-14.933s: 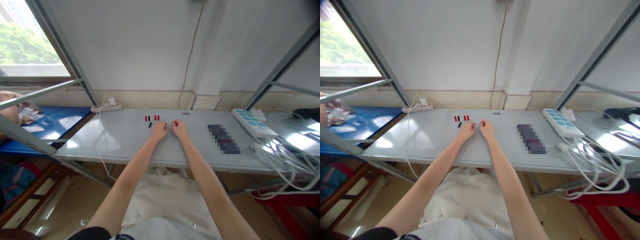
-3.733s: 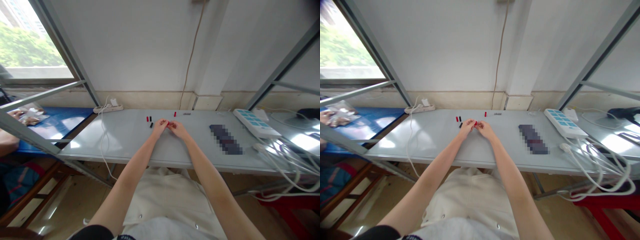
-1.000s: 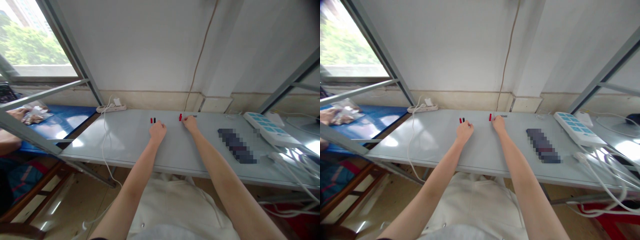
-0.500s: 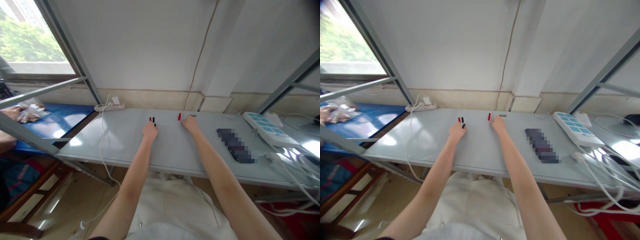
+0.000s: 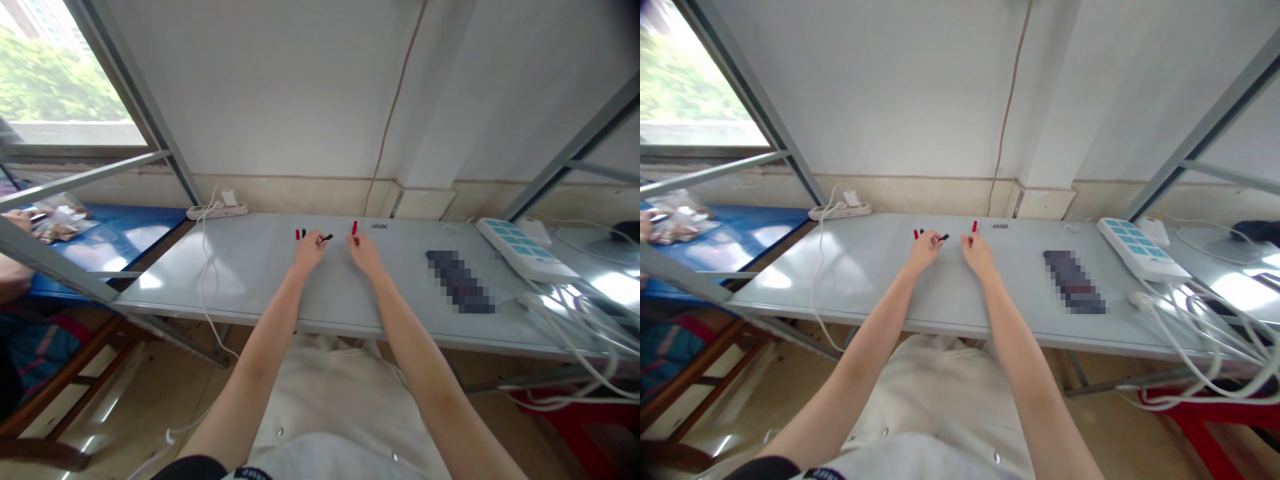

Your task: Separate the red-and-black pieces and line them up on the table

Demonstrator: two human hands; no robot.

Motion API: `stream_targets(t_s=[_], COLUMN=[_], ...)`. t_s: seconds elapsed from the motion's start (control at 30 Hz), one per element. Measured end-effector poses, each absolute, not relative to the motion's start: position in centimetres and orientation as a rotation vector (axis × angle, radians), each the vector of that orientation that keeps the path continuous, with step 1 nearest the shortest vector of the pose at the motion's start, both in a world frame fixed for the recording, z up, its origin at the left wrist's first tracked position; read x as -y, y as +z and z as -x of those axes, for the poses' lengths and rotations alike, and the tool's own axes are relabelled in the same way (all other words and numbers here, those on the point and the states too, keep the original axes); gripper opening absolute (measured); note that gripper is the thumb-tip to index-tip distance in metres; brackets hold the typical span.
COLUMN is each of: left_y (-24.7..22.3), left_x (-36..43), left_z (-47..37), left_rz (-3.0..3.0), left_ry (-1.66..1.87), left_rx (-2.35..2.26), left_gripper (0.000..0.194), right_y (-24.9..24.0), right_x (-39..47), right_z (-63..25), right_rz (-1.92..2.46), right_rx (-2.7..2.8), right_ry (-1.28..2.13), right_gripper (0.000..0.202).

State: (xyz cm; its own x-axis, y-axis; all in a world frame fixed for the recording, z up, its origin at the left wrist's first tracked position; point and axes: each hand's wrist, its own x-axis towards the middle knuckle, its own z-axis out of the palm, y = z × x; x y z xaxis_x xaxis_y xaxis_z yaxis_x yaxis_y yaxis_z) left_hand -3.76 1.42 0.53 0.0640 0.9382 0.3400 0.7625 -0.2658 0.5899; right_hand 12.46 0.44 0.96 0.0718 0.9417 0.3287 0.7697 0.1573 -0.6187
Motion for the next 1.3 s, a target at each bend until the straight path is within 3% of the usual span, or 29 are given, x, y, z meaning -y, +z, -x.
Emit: stream_targets(t_s=[0.1,0.37,0.53,0.8,1.3], left_y=[0.1,-0.4,0.0,0.3,0.1], left_x=[-1.4,-1.0,-0.8,-0.8,-0.4], left_z=[2.9,1.2,1.2,1.5,0.6], left_rz=[-2.089,-1.704,-1.525,-1.426,-1.499], left_ry=[1.132,1.100,1.188,1.172,1.110], left_rx=[-1.485,-1.079,-0.927,-0.860,-0.950], left_gripper=[0.014,0.013,0.022,0.033,0.030], right_y=[0.9,0.9,0.7,0.0,-0.3], right_x=[-0.2,0.1,0.1,-0.6,-0.5], right_z=[-12.4,-12.3,-12.4,-12.2,-11.7], right_rz=[1.555,1.396,1.345,1.245,1.170], right_rx=[1.661,1.631,1.526,1.364,1.329], right_ry=[0.342,0.369,0.390,0.672,0.689], right_gripper=[0.040,0.049,0.052,0.050,0.050])
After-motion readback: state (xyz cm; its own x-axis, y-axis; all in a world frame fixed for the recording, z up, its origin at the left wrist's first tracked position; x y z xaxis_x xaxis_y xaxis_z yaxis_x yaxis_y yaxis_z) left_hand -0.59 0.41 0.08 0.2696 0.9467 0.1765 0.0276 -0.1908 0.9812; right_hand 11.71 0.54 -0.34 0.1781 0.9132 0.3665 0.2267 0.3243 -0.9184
